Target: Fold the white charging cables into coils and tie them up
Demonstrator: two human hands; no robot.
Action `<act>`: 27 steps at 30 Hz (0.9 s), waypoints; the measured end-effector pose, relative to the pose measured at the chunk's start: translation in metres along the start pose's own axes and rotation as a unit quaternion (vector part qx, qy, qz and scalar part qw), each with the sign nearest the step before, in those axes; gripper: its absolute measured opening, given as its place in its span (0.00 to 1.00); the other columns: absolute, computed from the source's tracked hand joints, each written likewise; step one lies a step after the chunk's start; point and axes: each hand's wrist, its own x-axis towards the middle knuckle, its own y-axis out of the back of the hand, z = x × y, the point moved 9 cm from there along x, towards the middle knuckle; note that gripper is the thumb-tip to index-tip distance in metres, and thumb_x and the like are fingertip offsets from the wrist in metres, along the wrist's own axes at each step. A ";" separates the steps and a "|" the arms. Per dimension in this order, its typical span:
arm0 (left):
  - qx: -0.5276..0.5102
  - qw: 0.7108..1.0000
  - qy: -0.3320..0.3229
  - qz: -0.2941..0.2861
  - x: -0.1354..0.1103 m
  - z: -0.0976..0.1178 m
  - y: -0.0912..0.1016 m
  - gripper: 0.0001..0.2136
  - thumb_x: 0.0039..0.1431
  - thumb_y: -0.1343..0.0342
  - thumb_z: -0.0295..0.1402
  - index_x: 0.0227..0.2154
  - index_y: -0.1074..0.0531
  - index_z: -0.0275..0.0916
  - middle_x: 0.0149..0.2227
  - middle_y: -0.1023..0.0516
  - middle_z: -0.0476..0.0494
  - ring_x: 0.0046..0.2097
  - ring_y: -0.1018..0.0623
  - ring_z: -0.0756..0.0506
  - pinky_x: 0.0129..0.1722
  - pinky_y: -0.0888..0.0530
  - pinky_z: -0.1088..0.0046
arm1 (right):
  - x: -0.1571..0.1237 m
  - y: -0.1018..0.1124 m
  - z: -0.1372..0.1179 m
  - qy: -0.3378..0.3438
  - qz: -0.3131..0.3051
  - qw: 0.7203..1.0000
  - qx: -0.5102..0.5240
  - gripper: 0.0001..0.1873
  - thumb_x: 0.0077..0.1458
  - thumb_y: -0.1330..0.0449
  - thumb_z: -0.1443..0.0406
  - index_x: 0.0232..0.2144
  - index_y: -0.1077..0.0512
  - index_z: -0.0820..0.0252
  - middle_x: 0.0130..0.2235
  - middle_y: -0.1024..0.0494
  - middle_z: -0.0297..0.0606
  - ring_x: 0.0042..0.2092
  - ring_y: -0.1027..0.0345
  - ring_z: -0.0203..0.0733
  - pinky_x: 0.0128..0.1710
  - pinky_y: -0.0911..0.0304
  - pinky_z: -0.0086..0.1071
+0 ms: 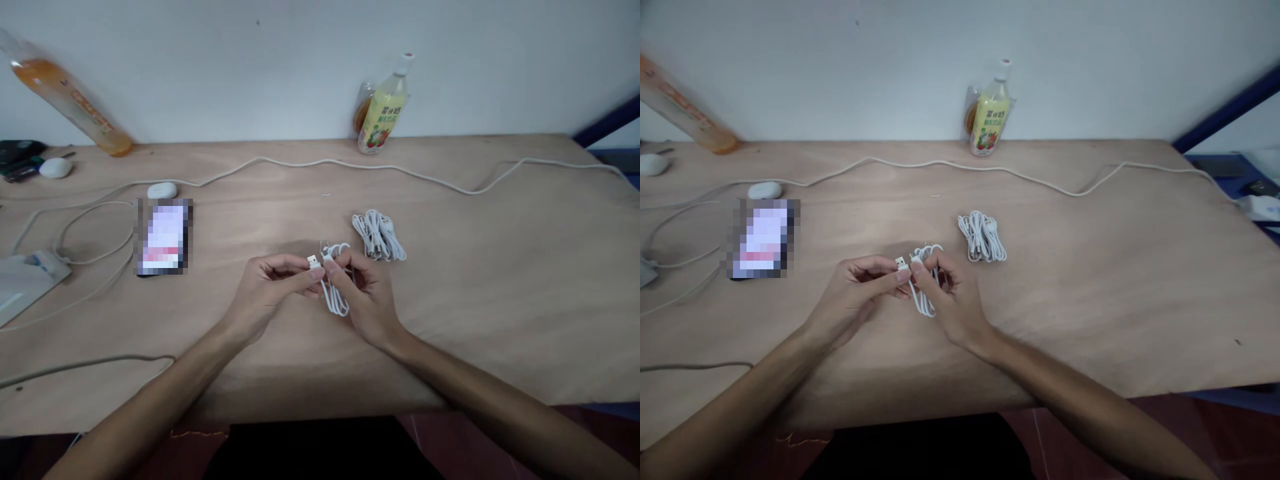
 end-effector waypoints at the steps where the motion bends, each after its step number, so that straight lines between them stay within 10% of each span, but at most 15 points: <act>1: 0.001 1.000 -0.001 -0.002 0.000 0.001 -0.001 0.11 0.44 0.17 0.36 0.29 0.11 0.41 0.29 0.12 0.45 0.31 0.17 0.47 0.36 0.16 0.72 | 0.000 -0.001 -0.001 0.007 -0.002 1.000 -0.003 0.24 0.70 0.35 0.51 0.25 0.32 0.54 0.25 0.34 0.29 0.28 0.45 0.37 0.28 0.49 0.35; 27: 0.044 0.998 -0.029 0.038 0.003 0.007 0.010 0.08 0.46 0.19 0.33 0.30 0.11 0.41 0.29 0.11 0.47 0.30 0.16 0.50 0.34 0.18 0.78 | -0.002 -0.006 -0.008 0.093 -0.013 0.989 -0.110 0.15 0.73 0.42 0.64 0.30 0.34 0.54 0.28 0.33 0.28 0.30 0.41 0.37 0.31 0.46 0.35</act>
